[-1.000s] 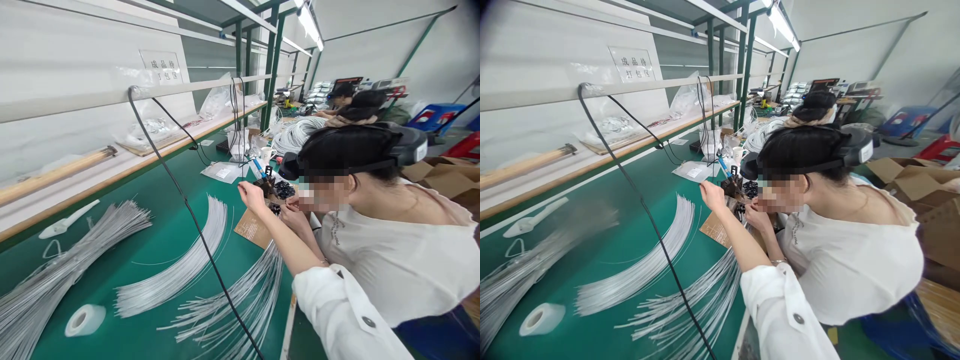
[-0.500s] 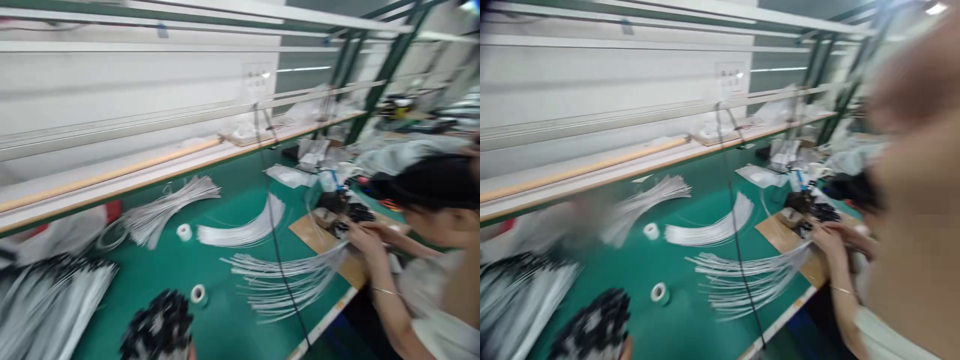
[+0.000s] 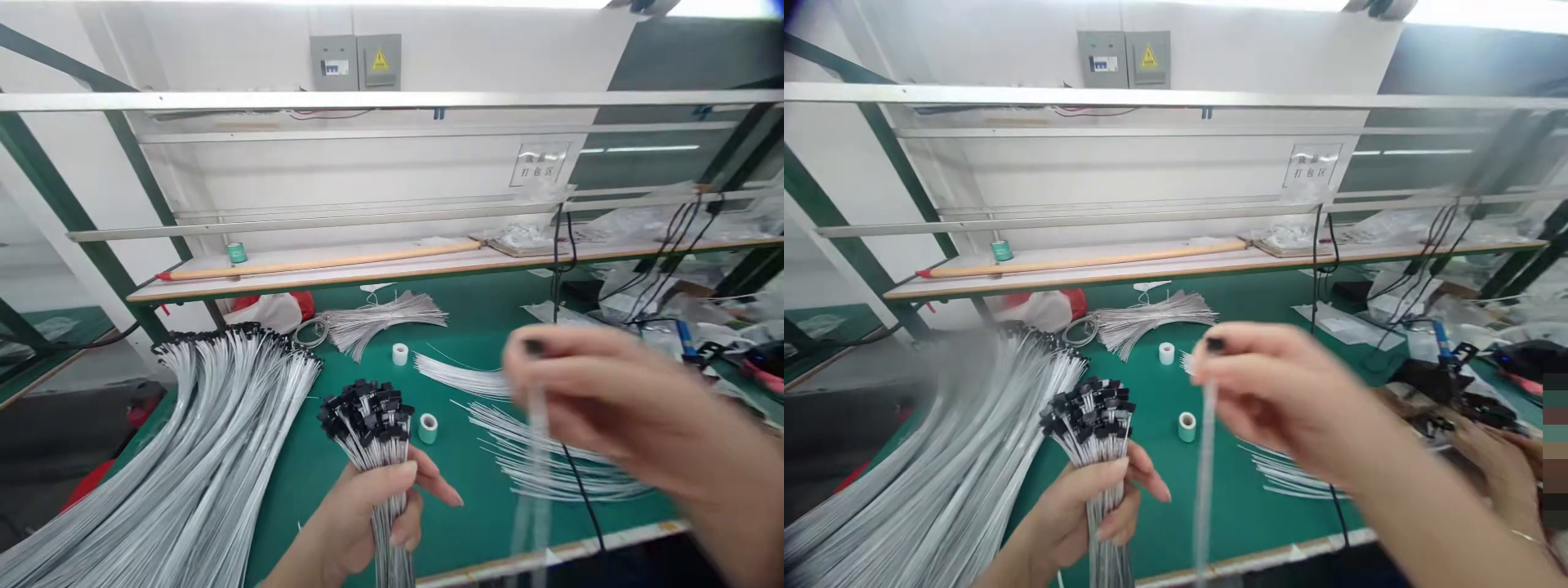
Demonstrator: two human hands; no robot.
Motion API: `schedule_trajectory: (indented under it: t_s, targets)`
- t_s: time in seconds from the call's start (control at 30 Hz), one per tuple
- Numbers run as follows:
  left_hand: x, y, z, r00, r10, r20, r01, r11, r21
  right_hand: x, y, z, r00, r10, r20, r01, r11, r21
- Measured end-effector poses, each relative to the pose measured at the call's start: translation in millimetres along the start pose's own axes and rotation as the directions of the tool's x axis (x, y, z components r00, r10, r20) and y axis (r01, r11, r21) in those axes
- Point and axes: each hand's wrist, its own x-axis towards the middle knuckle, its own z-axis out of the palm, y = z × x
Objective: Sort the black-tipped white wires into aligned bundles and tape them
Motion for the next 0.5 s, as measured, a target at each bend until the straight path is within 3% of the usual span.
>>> schedule_trajectory:
  t_s: [0.13,0.27,0.33,0.4,0.5]
  targets:
    - [-32.4,16.7,-4.5,1.0,0.0,0.018,0.0,1.0,-0.01,31.2,27.6,69.0,0.967,0.162,0.195,-0.193,0.969,0.155]
    - [-59.9,27.7,-7.0,0.999,0.043,0.001,-0.043,0.999,0.008,41.7,45.1,109.3,0.978,0.096,0.183,-0.132,0.973,0.191]
    - [-71.3,33.8,-7.7,0.996,0.081,-0.047,-0.078,0.995,0.058,36.0,45.5,119.4,0.991,0.038,0.132,-0.057,0.988,0.141]
    - [-80.7,42.1,-8.5,0.989,0.106,-0.1,-0.097,0.991,0.088,25.4,47.9,124.0,0.998,-0.058,0.002,0.058,0.997,0.053]
    - [-90.5,58.6,-10.3,0.976,0.138,-0.166,-0.123,0.987,0.102,8.1,69.2,124.5,0.957,-0.229,-0.177,0.211,0.971,-0.112]
